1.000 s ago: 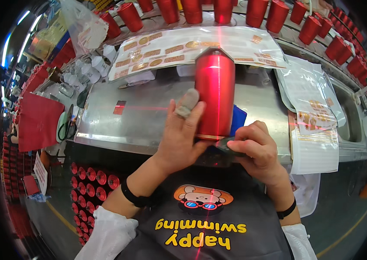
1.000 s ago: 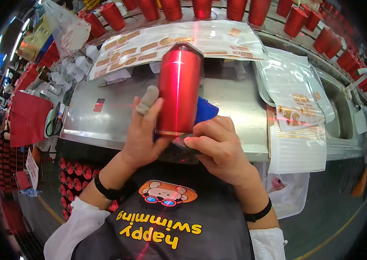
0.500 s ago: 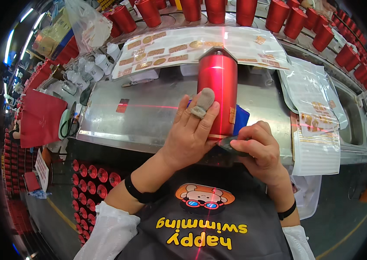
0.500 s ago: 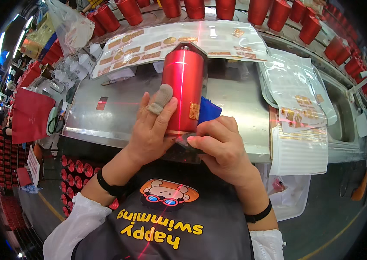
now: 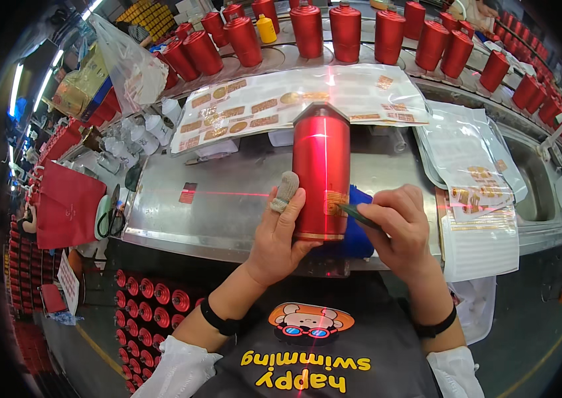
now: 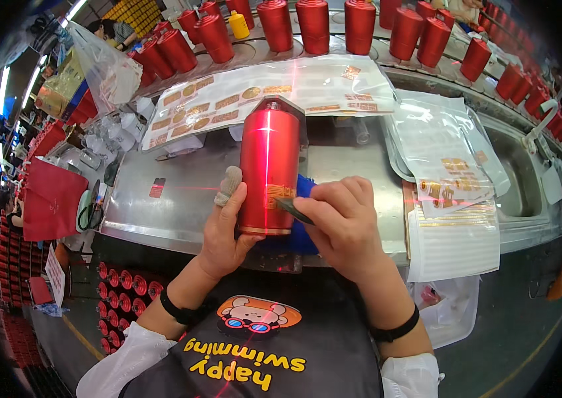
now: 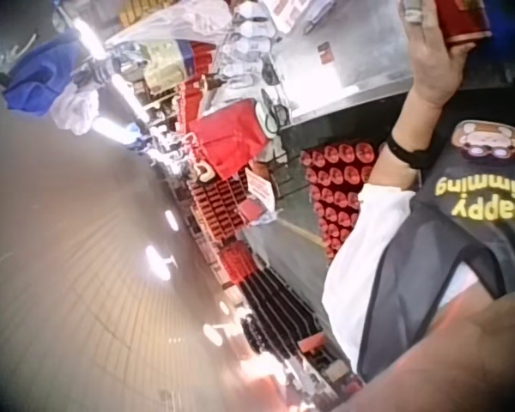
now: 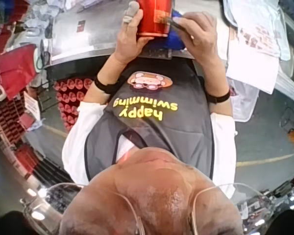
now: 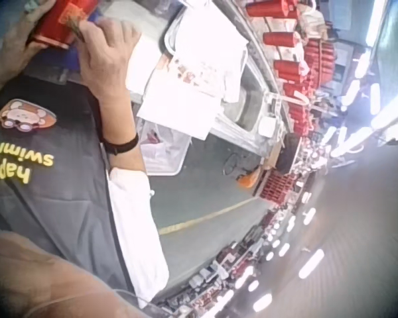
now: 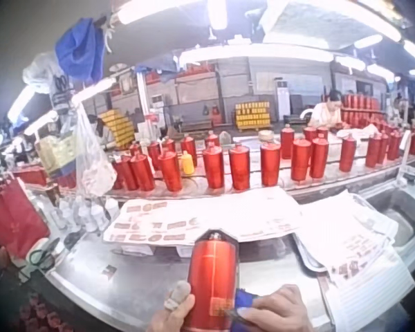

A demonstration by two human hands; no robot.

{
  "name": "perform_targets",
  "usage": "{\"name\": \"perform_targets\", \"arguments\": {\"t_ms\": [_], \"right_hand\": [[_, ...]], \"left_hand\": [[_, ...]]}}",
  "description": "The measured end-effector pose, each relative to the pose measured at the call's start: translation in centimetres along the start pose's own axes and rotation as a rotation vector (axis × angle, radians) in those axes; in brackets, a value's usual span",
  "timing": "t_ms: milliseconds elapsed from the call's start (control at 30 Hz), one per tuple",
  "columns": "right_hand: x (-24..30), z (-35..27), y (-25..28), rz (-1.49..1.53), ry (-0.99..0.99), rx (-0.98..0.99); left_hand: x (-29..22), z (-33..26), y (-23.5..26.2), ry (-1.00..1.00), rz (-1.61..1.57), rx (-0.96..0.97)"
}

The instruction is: Applying labels to cylindrical containers on an assembly line.

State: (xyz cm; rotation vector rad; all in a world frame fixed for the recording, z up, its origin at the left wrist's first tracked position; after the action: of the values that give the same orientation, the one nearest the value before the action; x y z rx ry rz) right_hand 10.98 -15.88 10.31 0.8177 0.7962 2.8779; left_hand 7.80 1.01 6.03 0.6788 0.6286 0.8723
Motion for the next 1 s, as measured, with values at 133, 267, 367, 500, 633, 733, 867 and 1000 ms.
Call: {"name": "perform_targets", "arguments": {"t_ms": [133,267,367,500,633,733,867,1000], "right_hand": [[1.0,0.7,-1.5,0.093,0.061,0.152],[-0.5,0.5,-0.8,0.202,-0.035,0.096],[-0.6,-0.4,-1.1,0.270,-0.084,0.106],[-2.4,-1.9,0.1,0.414,-0.249,0.023],[-3.6,-2.7,0.6,0.380,-0.302,-0.116],[-2.5,-2.5,0.3,0.274,-0.197,-0.077],[0.4,-1.8,0.0,0.046,0.022,-0.007],[2.5,-0.7,-0.1,-0.117,0.120,0.052]], "left_hand": [[0.5,-0.4,-0.5,0.041,-0.053,0.011],[2.4,-2.3,-1.7,0.207,-0.278,0.062],[3.0,-2.8,-2.2,0.276,-0.403,0.099],[0.9,-0.8,-0.3,0.181,-0.094,0.091],[-0.6,0.6,0.0,0.009,0.157,0.059],[1.3,-0.6,-0.6,0.120,-0.018,0.073],[2.8,-2.1,-1.9,0.247,-0.196,0.117],[2.6,-1.7,-1.7,0.197,-0.158,0.121]]}}
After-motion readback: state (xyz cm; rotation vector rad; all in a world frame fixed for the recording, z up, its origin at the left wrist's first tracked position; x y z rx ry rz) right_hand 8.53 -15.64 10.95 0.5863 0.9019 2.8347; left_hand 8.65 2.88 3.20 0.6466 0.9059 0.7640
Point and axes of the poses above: each hand's wrist, its own z-axis towards the middle knuckle, its own y-axis out of the back of the hand, x = y × z, the point moved 9 cm from there along z, towards the middle knuckle, and after that the axes turned 12 degrees about z, right-handed, at the moved point
